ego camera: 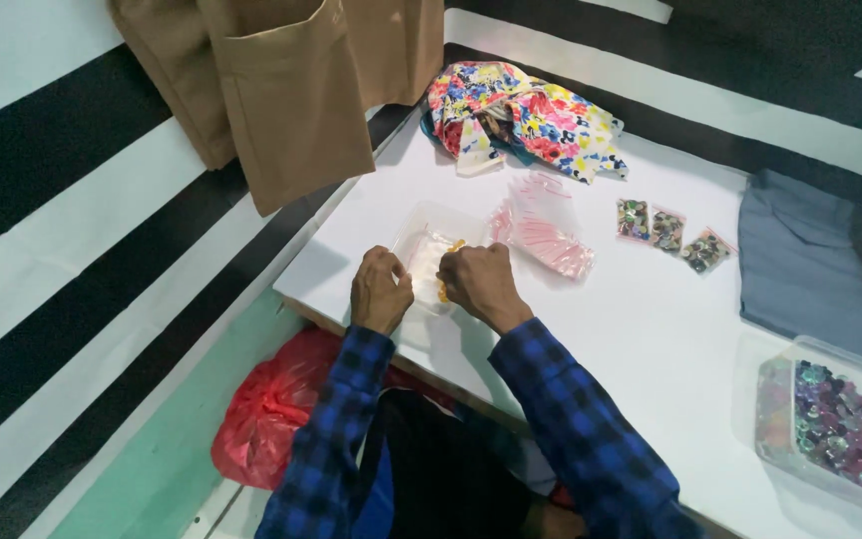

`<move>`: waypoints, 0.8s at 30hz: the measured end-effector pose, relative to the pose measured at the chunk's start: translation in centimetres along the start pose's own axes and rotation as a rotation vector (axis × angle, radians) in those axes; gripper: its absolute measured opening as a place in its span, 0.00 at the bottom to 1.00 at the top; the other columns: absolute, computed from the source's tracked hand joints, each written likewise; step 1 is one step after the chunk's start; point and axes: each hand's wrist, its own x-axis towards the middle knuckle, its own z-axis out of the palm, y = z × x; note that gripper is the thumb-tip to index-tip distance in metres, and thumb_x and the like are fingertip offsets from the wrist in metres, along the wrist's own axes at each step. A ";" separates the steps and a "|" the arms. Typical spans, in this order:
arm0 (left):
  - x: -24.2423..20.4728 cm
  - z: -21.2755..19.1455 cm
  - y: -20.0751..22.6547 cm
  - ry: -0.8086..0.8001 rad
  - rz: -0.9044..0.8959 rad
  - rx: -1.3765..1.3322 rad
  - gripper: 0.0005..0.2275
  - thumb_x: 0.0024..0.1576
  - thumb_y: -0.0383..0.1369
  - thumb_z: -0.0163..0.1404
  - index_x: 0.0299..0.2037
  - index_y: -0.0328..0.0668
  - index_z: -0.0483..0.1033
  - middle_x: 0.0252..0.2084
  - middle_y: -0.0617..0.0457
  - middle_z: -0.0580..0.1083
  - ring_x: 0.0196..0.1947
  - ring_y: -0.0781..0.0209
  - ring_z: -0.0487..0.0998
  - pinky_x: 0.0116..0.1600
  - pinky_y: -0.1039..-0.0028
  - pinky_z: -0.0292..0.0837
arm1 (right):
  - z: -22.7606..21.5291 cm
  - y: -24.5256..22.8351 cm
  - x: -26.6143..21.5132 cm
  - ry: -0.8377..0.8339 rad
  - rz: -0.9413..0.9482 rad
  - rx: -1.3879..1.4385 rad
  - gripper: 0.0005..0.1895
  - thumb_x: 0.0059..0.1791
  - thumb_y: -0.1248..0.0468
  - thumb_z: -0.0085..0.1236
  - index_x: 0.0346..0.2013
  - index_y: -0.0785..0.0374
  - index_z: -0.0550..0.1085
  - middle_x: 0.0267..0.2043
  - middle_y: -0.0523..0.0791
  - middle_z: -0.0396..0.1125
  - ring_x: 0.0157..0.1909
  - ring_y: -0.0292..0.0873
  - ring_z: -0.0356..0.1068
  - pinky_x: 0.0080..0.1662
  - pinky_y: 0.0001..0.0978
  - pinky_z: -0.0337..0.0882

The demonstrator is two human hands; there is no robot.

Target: Sorting small colorful buttons from a large tray into smaller containers and plastic bags

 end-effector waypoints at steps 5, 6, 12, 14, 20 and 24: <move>0.0 1.1 -1.4 -0.005 0.017 0.032 0.05 0.50 0.25 0.57 0.33 0.35 0.74 0.54 0.41 0.72 0.53 0.35 0.78 0.55 0.51 0.76 | 2.5 -0.1 0.2 -0.074 0.020 -0.051 0.11 0.41 0.52 0.66 0.37 0.40 0.83 0.38 0.41 0.76 0.46 0.47 0.74 0.64 0.59 0.59; -0.3 0.6 -1.1 -0.012 0.026 0.020 0.07 0.49 0.24 0.58 0.34 0.36 0.73 0.52 0.42 0.73 0.52 0.35 0.78 0.54 0.51 0.77 | 3.0 0.0 0.2 -0.110 0.017 -0.059 0.15 0.38 0.50 0.70 0.39 0.41 0.83 0.40 0.42 0.75 0.49 0.47 0.72 0.64 0.63 0.56; 0.3 0.1 -0.3 -0.168 -0.048 0.147 0.19 0.53 0.23 0.48 0.55 0.48 0.69 0.52 0.48 0.70 0.48 0.40 0.80 0.49 0.50 0.79 | 2.6 -0.3 -0.4 -0.062 0.040 0.022 0.11 0.41 0.51 0.69 0.36 0.45 0.82 0.38 0.43 0.75 0.47 0.50 0.73 0.58 0.59 0.65; 0.7 0.0 0.0 -0.209 -0.076 0.187 0.22 0.53 0.24 0.49 0.58 0.52 0.69 0.55 0.49 0.68 0.50 0.40 0.80 0.51 0.50 0.79 | 2.8 -0.1 -0.5 -0.069 0.054 0.038 0.12 0.43 0.51 0.66 0.41 0.45 0.81 0.38 0.43 0.74 0.47 0.50 0.74 0.58 0.58 0.66; 1.7 0.4 -0.3 -0.303 -0.080 0.175 0.20 0.55 0.24 0.47 0.57 0.56 0.76 0.69 0.40 0.58 0.58 0.31 0.75 0.57 0.42 0.74 | -1.1 -1.5 -2.7 -0.043 0.040 0.162 0.16 0.54 0.49 0.45 0.45 0.47 0.79 0.43 0.44 0.76 0.54 0.51 0.73 0.65 0.65 0.54; 2.4 1.7 -2.2 -0.322 -0.062 0.355 0.14 0.56 0.31 0.49 0.50 0.56 0.81 0.66 0.44 0.60 0.58 0.36 0.74 0.60 0.41 0.67 | -0.9 -1.5 -3.4 -0.073 -0.040 0.145 0.31 0.59 0.40 0.28 0.34 0.47 0.81 0.45 0.39 0.78 0.66 0.46 0.66 0.69 0.66 0.40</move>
